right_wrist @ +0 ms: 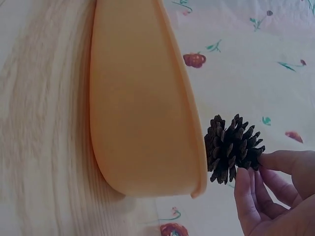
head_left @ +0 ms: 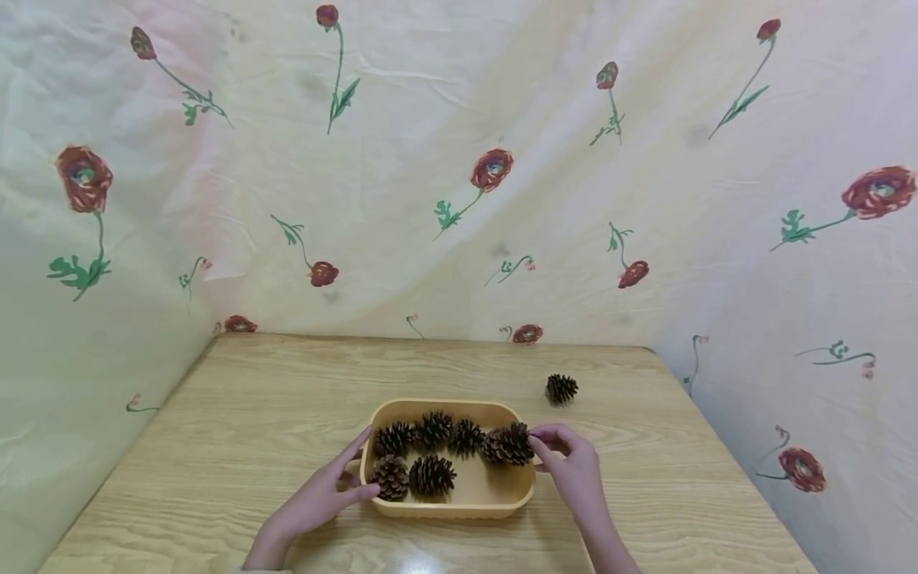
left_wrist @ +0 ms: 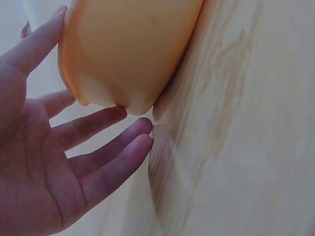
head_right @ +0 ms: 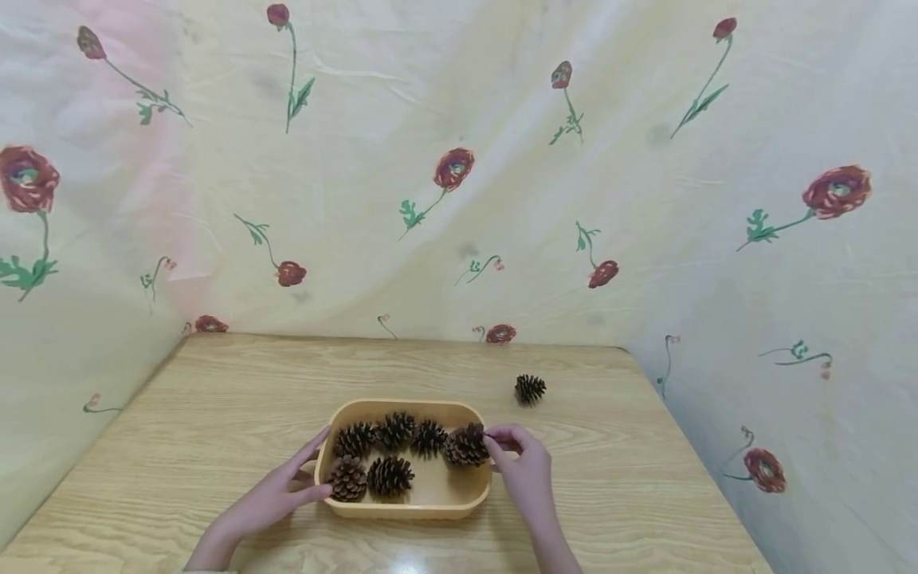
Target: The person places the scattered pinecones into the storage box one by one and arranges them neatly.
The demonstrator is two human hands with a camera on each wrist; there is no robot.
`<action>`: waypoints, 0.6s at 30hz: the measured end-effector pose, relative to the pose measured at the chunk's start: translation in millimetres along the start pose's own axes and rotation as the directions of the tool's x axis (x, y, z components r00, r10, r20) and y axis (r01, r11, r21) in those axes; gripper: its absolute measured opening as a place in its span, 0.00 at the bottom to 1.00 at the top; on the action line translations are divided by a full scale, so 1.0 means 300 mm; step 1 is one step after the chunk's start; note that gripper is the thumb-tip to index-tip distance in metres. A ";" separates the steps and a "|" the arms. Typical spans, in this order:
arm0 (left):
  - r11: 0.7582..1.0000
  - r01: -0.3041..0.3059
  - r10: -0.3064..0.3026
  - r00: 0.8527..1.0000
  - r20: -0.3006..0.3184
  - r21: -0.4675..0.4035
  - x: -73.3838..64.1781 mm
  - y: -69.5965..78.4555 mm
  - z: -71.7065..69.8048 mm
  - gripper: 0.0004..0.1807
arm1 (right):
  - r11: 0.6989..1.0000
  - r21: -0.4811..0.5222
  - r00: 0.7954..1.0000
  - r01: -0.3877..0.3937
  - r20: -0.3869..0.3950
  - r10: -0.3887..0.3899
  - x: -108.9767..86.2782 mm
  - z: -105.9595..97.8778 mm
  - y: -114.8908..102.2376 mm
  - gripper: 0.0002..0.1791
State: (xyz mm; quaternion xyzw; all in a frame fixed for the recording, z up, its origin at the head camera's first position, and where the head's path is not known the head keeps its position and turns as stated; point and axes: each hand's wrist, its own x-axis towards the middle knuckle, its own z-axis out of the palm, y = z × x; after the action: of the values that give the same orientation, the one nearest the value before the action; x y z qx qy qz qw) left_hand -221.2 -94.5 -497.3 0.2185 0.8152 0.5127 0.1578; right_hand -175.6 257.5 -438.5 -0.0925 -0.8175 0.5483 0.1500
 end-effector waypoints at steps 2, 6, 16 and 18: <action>1.000 0.000 0.000 1.000 -0.001 0.003 -0.001 0.001 0.000 0.49 | 1.000 -0.001 1.000 0.011 0.008 -0.011 -0.006 0.015 -0.003 0.09; 1.000 -0.006 0.006 1.000 -0.004 0.006 -0.001 0.004 0.000 0.49 | 1.000 -0.026 1.000 0.015 0.015 -0.015 -0.016 0.041 -0.010 0.08; 0.999 -0.009 0.009 1.000 0.006 -0.031 -0.006 0.013 -0.006 0.49 | 0.986 -0.126 0.994 0.107 0.043 -0.102 -0.044 0.099 0.003 0.06; 0.999 -0.007 0.008 1.000 0.011 -0.037 -0.008 0.013 -0.004 0.48 | 0.977 -0.161 0.989 0.143 0.048 -0.137 -0.051 0.107 0.007 0.07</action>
State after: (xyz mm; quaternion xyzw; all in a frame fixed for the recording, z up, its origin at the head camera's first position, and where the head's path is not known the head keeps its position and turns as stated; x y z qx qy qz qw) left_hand -219.2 -95.2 -493.3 0.2213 0.8040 0.5269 0.1643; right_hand -172.5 225.7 -454.0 -0.0368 -0.8669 0.4690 0.1651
